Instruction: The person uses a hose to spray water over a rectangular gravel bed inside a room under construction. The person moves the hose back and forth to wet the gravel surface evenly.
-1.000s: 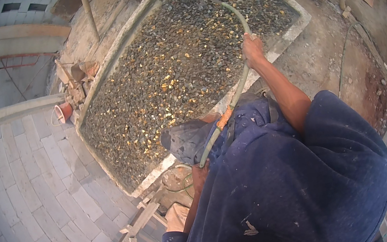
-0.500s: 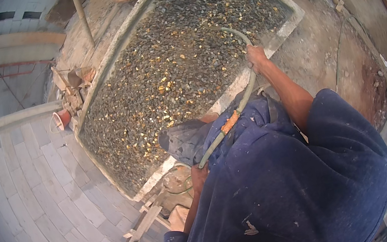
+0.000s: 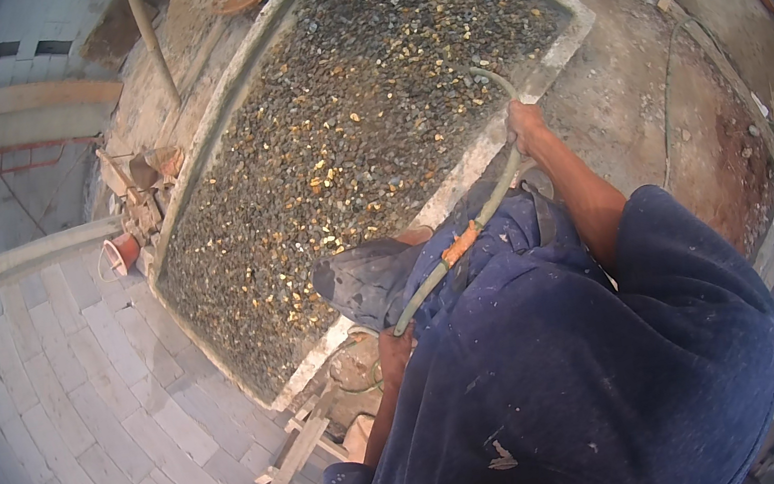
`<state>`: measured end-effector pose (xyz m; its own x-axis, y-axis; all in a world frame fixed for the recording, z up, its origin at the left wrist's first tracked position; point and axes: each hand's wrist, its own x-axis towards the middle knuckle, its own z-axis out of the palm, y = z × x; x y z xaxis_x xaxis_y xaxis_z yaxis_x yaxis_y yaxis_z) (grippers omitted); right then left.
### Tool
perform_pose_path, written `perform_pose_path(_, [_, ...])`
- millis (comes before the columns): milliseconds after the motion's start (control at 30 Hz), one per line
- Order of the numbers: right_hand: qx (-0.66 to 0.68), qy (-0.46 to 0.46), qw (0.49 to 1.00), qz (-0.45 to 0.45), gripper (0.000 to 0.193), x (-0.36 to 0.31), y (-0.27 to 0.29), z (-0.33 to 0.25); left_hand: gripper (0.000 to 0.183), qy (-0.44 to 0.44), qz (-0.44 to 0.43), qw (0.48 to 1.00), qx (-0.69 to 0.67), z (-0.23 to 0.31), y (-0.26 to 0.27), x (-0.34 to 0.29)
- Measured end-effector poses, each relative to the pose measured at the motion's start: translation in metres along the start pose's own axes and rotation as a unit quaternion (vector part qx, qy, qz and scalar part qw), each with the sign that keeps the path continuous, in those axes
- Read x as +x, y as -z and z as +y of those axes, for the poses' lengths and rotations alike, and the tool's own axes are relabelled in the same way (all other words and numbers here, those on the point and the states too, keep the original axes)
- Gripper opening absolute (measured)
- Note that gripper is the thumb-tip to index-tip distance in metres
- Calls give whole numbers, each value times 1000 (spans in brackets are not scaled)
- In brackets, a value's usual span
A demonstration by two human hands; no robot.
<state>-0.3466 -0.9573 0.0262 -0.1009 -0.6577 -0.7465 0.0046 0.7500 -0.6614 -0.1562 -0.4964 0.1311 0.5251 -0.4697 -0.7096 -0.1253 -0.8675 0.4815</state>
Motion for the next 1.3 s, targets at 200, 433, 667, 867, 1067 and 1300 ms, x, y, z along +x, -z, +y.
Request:
perform_pose_path(200, [-2,-16,1000,16,25,11,4,10,39,-11,-7,1000,-13,-10,-2,4])
perform_pose_path(433, [78,25,997,13,28,-27,-2,-20,44,11,12,1000,11,-20,-11,6])
perform_pose_path(667, [98,82,991,-48,28,-70,-42,-67,57,-1,5,1000,-19,-16,-11,4])
perform_pose_path(867, [107,132,982,-82,23,-76,-57,-79,64,32,9,998,-52,-23,-19,7])
perform_pose_path(1067, [133,135,974,-127,21,-78,-57,-85,64,42,13,999,-15,-1,-13,-1])
perform_pose_path(1300, [127,116,970,-175,22,-84,-57,-91,65,21,19,999,-24,-11,-17,2])
